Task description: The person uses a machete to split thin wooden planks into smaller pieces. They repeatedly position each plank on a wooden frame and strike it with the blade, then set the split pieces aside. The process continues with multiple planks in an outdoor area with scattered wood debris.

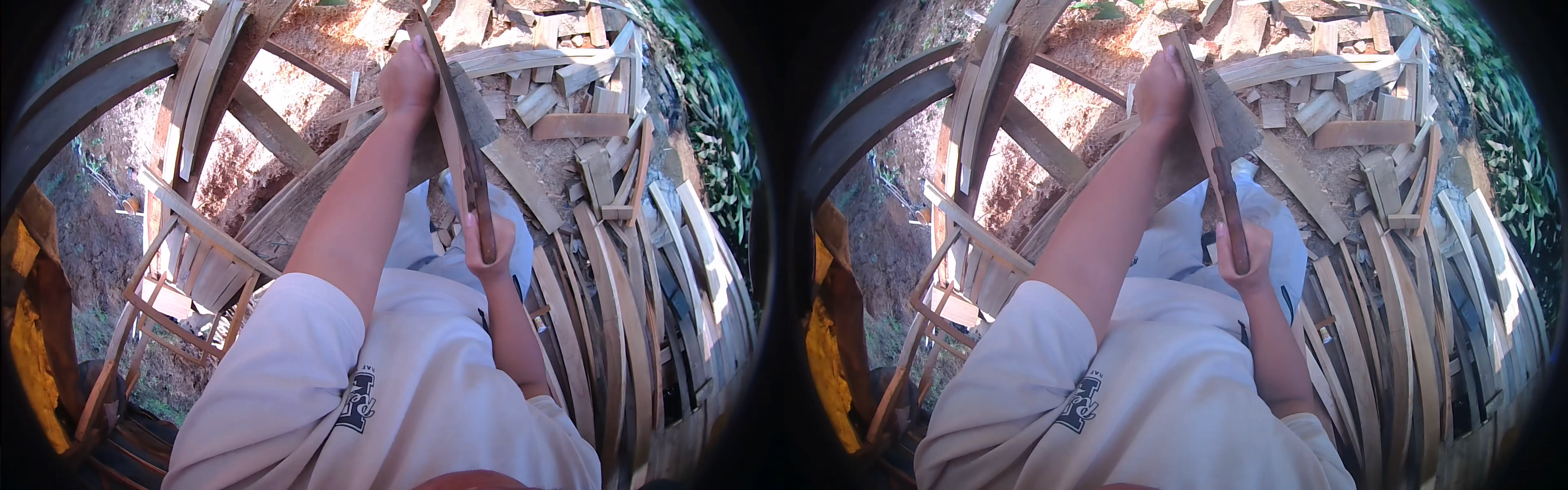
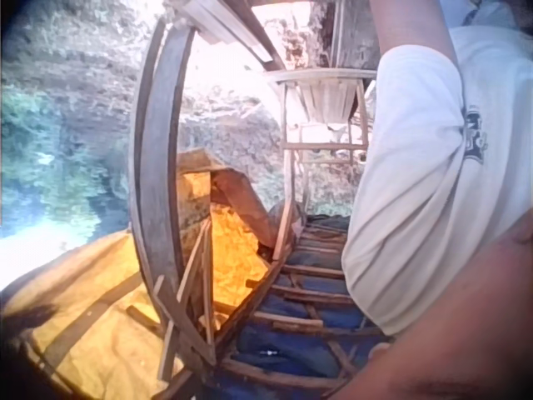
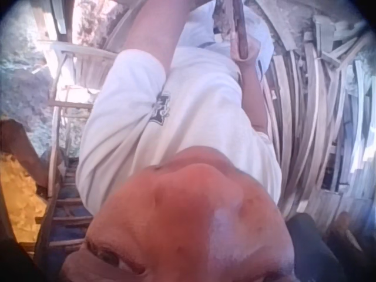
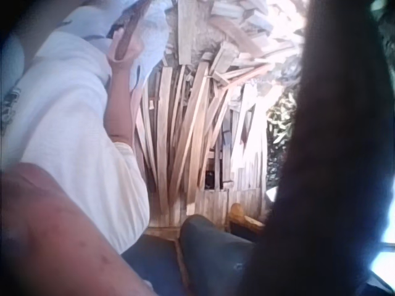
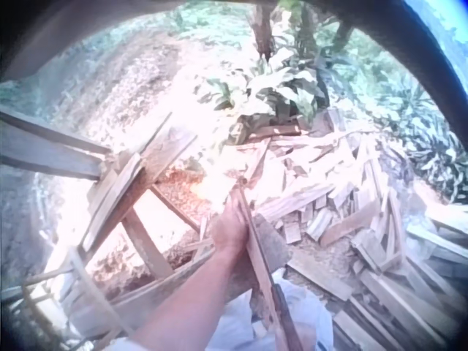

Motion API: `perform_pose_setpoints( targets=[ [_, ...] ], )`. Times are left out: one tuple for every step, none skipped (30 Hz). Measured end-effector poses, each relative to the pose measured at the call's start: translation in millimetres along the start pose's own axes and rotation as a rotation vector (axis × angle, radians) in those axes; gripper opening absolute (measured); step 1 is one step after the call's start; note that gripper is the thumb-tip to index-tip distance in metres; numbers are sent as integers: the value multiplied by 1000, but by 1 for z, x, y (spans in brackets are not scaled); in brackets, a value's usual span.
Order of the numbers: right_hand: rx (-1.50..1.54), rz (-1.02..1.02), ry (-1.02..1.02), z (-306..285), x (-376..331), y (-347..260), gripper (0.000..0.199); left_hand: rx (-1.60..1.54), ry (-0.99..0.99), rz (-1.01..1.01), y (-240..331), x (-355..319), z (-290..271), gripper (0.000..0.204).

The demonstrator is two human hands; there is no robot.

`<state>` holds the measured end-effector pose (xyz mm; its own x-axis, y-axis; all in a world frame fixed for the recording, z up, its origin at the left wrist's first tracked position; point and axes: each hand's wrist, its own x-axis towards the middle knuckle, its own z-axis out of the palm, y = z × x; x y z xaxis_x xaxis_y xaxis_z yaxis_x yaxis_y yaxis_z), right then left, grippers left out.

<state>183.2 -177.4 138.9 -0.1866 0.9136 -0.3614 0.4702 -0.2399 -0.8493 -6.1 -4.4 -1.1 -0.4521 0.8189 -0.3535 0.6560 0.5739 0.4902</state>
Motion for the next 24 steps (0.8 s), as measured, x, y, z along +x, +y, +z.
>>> perform_pose_setpoints(
  targets=[
    [-66,-42,-34,-16,-28,-5,15,8,4,-16,-1,1,-2,51],
    [-114,20,-39,-30,-63,-15,16,1,-28,-7,6,1,-1,52],
    [-120,56,-56,-46,-90,-29,14,3,-36,-15,7,0,-2,52],
    [-121,94,-76,-60,-108,-47,12,5,-53,-6,7,-3,-3,52],
    [-100,118,-71,-69,-112,-73,12,7,-69,7,7,-3,-3,53],
    [-77,140,-66,-77,-111,-97,12,11,-84,21,7,-4,-3,53],
    [-76,178,-79,-82,-110,-110,12,-10,-90,25,8,-4,-4,54],
    [-74,215,-93,-87,-109,-121,11,-12,-98,-2,7,-6,-4,55],
    [-73,238,-93,-85,-106,-125,12,-20,-97,-13,5,-1,-5,56],
    [-79,233,-85,-85,-102,-126,12,-30,-98,-34,6,1,-3,57],
    [-86,228,-78,-85,-99,-126,14,-34,-95,-32,5,2,-3,57],
    [-90,240,-83,-86,-97,-129,15,-27,-107,-23,6,0,-4,57],
    [-86,213,-70,-85,-93,-132,18,-20,-117,-17,7,-1,-5,57],
    [-92,205,-77,-87,-87,-138,19,-14,-126,-13,8,-1,-5,57],
    [-100,195,-88,-91,-80,-146,20,-6,-121,-2,8,1,-5,57],
    [-109,183,-102,-92,-73,-150,20,-8,-122,-5,8,0,-5,57],
    [-80,227,-79,-91,-63,-149,21,-12,-122,-11,8,-1,-6,57],
    [-52,272,-48,-88,-50,-149,22,-18,-124,-11,10,-2,-8,57],
    [-6,283,-20,-79,-33,-143,22,-11,-118,11,8,-2,-6,55],
    [38,287,9,-66,-13,-132,23,-8,-106,34,5,-3,-3,52],
    [47,202,13,-48,9,-111,24,11,-72,48,2,-2,-3,50],
    [57,116,13,-30,32,-90,25,28,-60,36,-1,-1,-4,50],
    [68,74,49,-6,58,-69,26,26,-89,39,4,1,-2,49],
    [89,78,77,9,91,-60,26,38,-108,38,4,-1,0,48]
  ],
)
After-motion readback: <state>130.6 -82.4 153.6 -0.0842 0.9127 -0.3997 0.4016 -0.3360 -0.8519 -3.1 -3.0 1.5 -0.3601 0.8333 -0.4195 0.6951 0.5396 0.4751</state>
